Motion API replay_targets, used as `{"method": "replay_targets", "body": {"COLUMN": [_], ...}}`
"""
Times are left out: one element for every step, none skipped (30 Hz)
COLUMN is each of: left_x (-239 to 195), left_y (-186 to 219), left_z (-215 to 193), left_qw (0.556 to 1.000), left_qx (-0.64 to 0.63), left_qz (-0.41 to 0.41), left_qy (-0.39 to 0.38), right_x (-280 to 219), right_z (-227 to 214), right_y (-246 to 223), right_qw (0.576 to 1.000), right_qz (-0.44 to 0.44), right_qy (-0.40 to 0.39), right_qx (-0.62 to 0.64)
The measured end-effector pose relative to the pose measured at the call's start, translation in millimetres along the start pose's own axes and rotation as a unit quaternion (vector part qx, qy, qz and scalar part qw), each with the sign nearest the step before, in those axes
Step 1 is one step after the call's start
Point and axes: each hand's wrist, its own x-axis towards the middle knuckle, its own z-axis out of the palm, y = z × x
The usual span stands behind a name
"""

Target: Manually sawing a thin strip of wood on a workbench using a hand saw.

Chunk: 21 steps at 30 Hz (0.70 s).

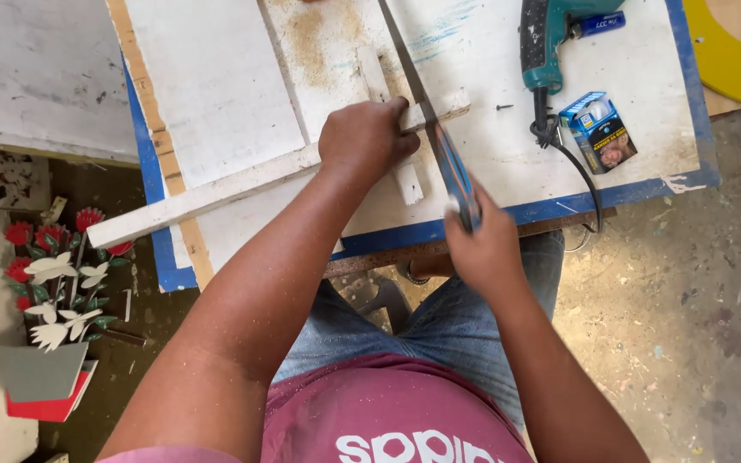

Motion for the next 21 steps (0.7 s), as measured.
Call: {"method": "replay_targets", "body": {"left_x": [0, 3, -1, 0, 1, 8, 14, 19, 16, 17, 17, 19, 20, 22, 23, 22, 22, 22, 21, 24, 29], "left_y": [1, 3, 2, 3, 3, 3, 2, 1, 2, 3, 6, 3, 0, -3, -2, -1, 0, -2, -3, -6, -4], "left_z": [0, 1, -2, -3, -5, -4, -2, -1, -2, -4, -8, -6, -5, -3, -4, -4, -4, 0, 4, 4, 0], "left_qw": [1.0, 1.0, 1.0, 1.0, 1.0, 1.0, 0.998, 0.992, 0.992, 0.991, 0.99, 0.99, 0.992, 0.993, 0.994, 0.994, 0.994, 0.994, 0.994, 0.994, 0.995], "left_qx": [-0.003, -0.008, -0.007, -0.005, -0.003, -0.005, 0.009, 0.025, 0.024, 0.017, 0.011, 0.012, 0.015, 0.019, 0.02, 0.02, 0.02, 0.021, 0.028, 0.037, 0.04], "left_qz": [-0.002, 0.0, 0.001, -0.003, -0.008, -0.007, -0.038, -0.07, -0.071, -0.077, -0.083, -0.081, -0.074, -0.07, -0.069, -0.069, -0.068, -0.067, -0.064, -0.06, -0.058], "left_qy": [0.002, 0.002, 0.0, -0.002, -0.003, -0.004, -0.052, -0.101, -0.103, -0.11, -0.117, -0.116, -0.105, -0.091, -0.087, -0.088, -0.088, -0.088, -0.086, -0.078, -0.072], "right_x": [10, 21, 6, -5, -16, -39, -62, -87, -107, -125, -144, -140, -137, -132, -110, -90, -71, -47, -24, 3, 17], "right_z": [0, 1, -2, -8, -13, -21, -30, -38, -46, -55, -65, -65, -65, -66, -59, -53, -48, -35, -23, -10, -11], "right_y": [-2, -4, -4, -5, -6, 12, 29, 46, 55, 63, 71, 69, 68, 69, 59, 47, 36, 31, 27, 20, 2], "right_qw": [0.999, 0.996, 0.996, 0.998, 0.999, 0.999, 0.995, 0.981, 0.981, 0.97, 0.956, 0.956, 0.959, 0.963, 0.964, 0.971, 0.976, 0.976, 0.989, 0.996, 0.997], "right_qz": [-0.022, -0.042, -0.04, -0.018, 0.004, 0.005, 0.082, 0.158, 0.16, 0.215, 0.27, 0.269, 0.263, 0.252, 0.248, 0.21, 0.171, 0.171, 0.104, 0.032, 0.026], "right_qy": [-0.025, -0.047, -0.047, -0.039, -0.032, -0.032, -0.059, -0.088, -0.09, -0.072, -0.052, -0.049, -0.053, -0.058, -0.057, -0.085, -0.112, -0.111, -0.099, -0.082, -0.079], "right_qx": [0.032, 0.063, 0.064, 0.047, 0.03, 0.028, -0.021, -0.068, -0.069, -0.087, -0.105, -0.104, -0.091, -0.079, -0.078, -0.078, -0.077, -0.076, -0.043, -0.009, -0.006]}}
